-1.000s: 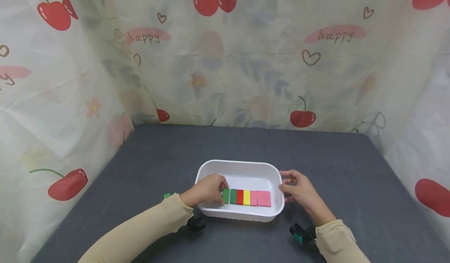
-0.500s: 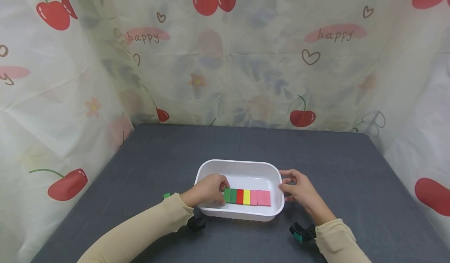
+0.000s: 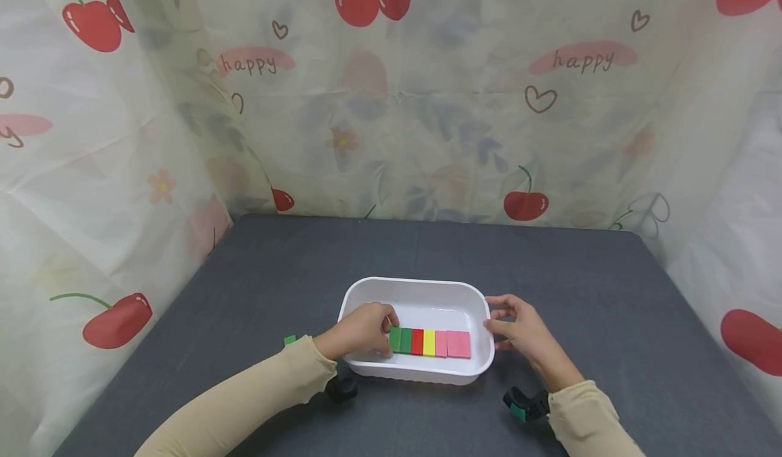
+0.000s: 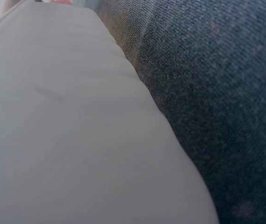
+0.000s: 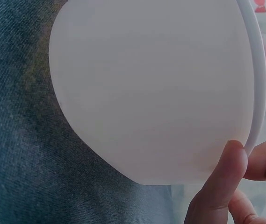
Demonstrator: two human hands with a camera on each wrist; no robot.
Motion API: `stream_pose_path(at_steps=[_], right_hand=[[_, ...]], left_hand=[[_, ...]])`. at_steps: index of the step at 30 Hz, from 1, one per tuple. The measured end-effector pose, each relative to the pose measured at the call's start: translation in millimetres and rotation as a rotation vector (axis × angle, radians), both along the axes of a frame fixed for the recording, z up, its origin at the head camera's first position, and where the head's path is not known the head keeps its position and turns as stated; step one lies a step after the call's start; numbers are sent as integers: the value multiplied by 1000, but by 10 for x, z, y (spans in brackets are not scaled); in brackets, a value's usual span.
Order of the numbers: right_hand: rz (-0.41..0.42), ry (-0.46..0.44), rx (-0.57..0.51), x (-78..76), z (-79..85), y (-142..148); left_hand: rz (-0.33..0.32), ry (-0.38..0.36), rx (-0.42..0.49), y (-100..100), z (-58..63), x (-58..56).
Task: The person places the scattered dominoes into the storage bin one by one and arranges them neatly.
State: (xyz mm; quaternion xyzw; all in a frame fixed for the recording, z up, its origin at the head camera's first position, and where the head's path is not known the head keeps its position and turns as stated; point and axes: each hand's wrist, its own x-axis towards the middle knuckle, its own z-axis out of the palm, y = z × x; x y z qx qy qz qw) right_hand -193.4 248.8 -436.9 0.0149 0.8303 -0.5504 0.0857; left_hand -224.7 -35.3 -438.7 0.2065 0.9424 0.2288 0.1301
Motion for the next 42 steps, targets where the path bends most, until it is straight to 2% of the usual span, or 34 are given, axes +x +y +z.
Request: stream_pose_path(at_steps=[21, 26, 33, 38, 42], right_hand=[[-3, 2, 4, 16, -8, -10], [1, 10, -7, 18, -12, -2], [-5, -3, -10, 31, 8, -5], [-4, -7, -5, 18, 1, -3], [0, -2, -4, 8, -7, 1]], left_hand=[[31, -38, -5, -8, 5, 14], [41, -57, 17, -15, 36, 10], [94, -137, 145, -53, 189, 17], [81, -200, 274, -170, 337, 47], [74, -214, 356, -321, 481, 96]])
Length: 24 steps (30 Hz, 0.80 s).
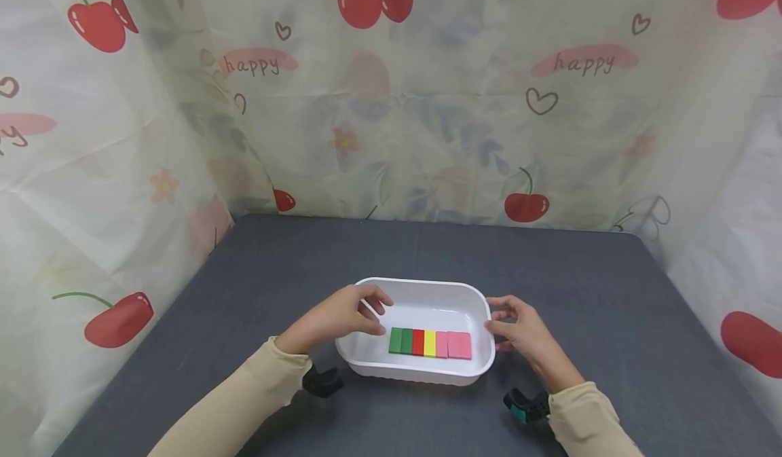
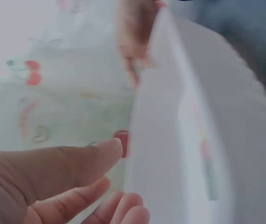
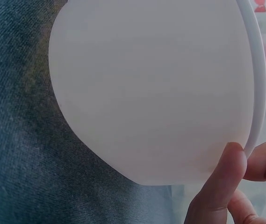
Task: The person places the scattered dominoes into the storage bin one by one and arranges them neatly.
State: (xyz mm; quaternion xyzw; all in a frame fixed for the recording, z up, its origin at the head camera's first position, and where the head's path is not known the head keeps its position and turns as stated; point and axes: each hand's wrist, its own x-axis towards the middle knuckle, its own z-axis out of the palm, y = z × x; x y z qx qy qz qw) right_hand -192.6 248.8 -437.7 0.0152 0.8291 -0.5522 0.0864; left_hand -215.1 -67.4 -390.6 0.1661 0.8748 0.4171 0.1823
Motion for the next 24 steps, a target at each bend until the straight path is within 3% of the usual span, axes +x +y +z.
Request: stream_pose_path(at_steps=[6, 12, 18, 24], right_hand=[[-5, 11, 6, -14, -6, 7], [-5, 13, 13, -17, -3, 6], [-7, 8, 10, -7, 14, -2], [-7, 2, 6, 8, 29, -21]], left_hand=[[-2, 43, 80, -297, 221, 64], [51, 90, 158, -614, 318, 107], [119, 85, 187, -925, 259, 82], [164, 80, 131, -1211, 30, 33]])
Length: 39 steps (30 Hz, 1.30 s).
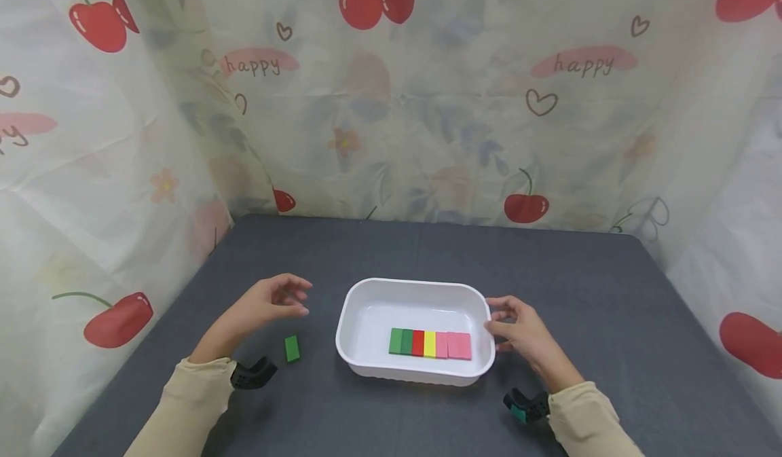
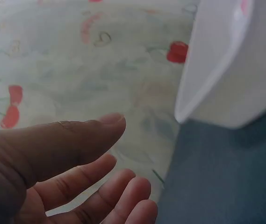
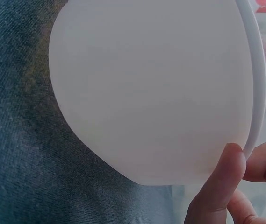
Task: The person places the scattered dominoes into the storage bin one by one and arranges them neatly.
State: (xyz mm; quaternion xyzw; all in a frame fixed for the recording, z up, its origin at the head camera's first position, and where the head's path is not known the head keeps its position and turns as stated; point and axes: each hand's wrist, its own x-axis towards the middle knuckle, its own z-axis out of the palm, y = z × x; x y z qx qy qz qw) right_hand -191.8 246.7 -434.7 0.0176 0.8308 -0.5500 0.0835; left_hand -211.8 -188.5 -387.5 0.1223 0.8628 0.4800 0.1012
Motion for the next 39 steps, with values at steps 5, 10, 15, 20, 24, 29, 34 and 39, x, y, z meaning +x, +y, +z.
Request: stream_pose_path(at_steps=[5, 10, 15, 20, 24, 29, 34, 39], right_hand=[[5, 4, -4, 0, -18, -14], [6, 6, 3, -5, -39, -38], [2, 11, 10, 1, -41, -47], [3, 10, 5, 0, -36, -40], [0, 12, 0, -7, -39, -23], [-7, 7, 6, -8, -40, -9], [-10, 0, 13, -6, -31, -5], [-8, -3, 19, 2, -4, -6]], left_hand=[[1, -33, -73, -189, -248, 3], [25, -80, -166, -310, -434, 29], [52, -128, -187, -347, -569, 43], [64, -127, -202, -329, -633, 74], [67, -115, -227, -284, -624, 114], [56, -81, -265, -229, -605, 147], [47, -49, -295, -199, -621, 149], [64, -51, -322, -172, -642, 140]])
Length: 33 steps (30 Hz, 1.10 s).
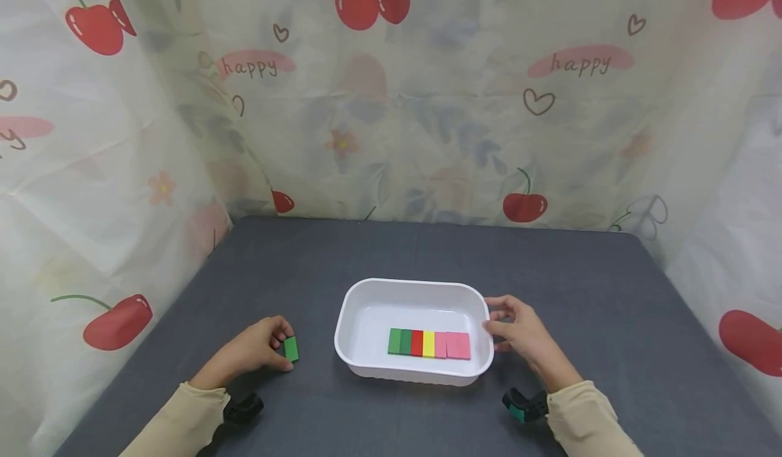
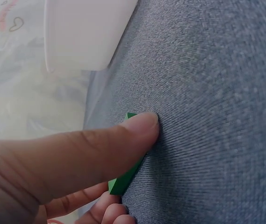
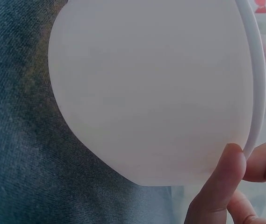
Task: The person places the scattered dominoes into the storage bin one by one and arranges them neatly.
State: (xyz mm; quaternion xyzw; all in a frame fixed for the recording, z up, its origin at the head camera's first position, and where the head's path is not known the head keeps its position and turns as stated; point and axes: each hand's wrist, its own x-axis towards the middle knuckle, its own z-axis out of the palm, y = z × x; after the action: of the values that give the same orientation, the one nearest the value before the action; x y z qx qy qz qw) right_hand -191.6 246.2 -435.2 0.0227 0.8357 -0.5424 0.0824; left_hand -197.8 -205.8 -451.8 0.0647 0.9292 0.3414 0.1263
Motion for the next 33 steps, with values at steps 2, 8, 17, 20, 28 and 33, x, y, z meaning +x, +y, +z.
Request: stream_pose_path(at_steps=[2, 8, 17, 20, 28, 33], right_hand=[[2, -3, 4, 2, 8, -4], [9, 5, 5, -5, -5, 1], [21, 19, 10, -21, -45, 24], [7, 18, -3, -73, -158, 71], [20, 18, -8, -30, -60, 39], [12, 7, -9, -9, -11, 13]], left_hand=[[10, -7, 0, 8, -4, 2], [21, -5, 7, 9, -6, 10], [57, -23, 8, 17, 65, 1], [61, -17, 21, 25, 126, -1], [50, 38, 111, 84, 313, 11], [41, 60, 197, 175, 456, 35]])
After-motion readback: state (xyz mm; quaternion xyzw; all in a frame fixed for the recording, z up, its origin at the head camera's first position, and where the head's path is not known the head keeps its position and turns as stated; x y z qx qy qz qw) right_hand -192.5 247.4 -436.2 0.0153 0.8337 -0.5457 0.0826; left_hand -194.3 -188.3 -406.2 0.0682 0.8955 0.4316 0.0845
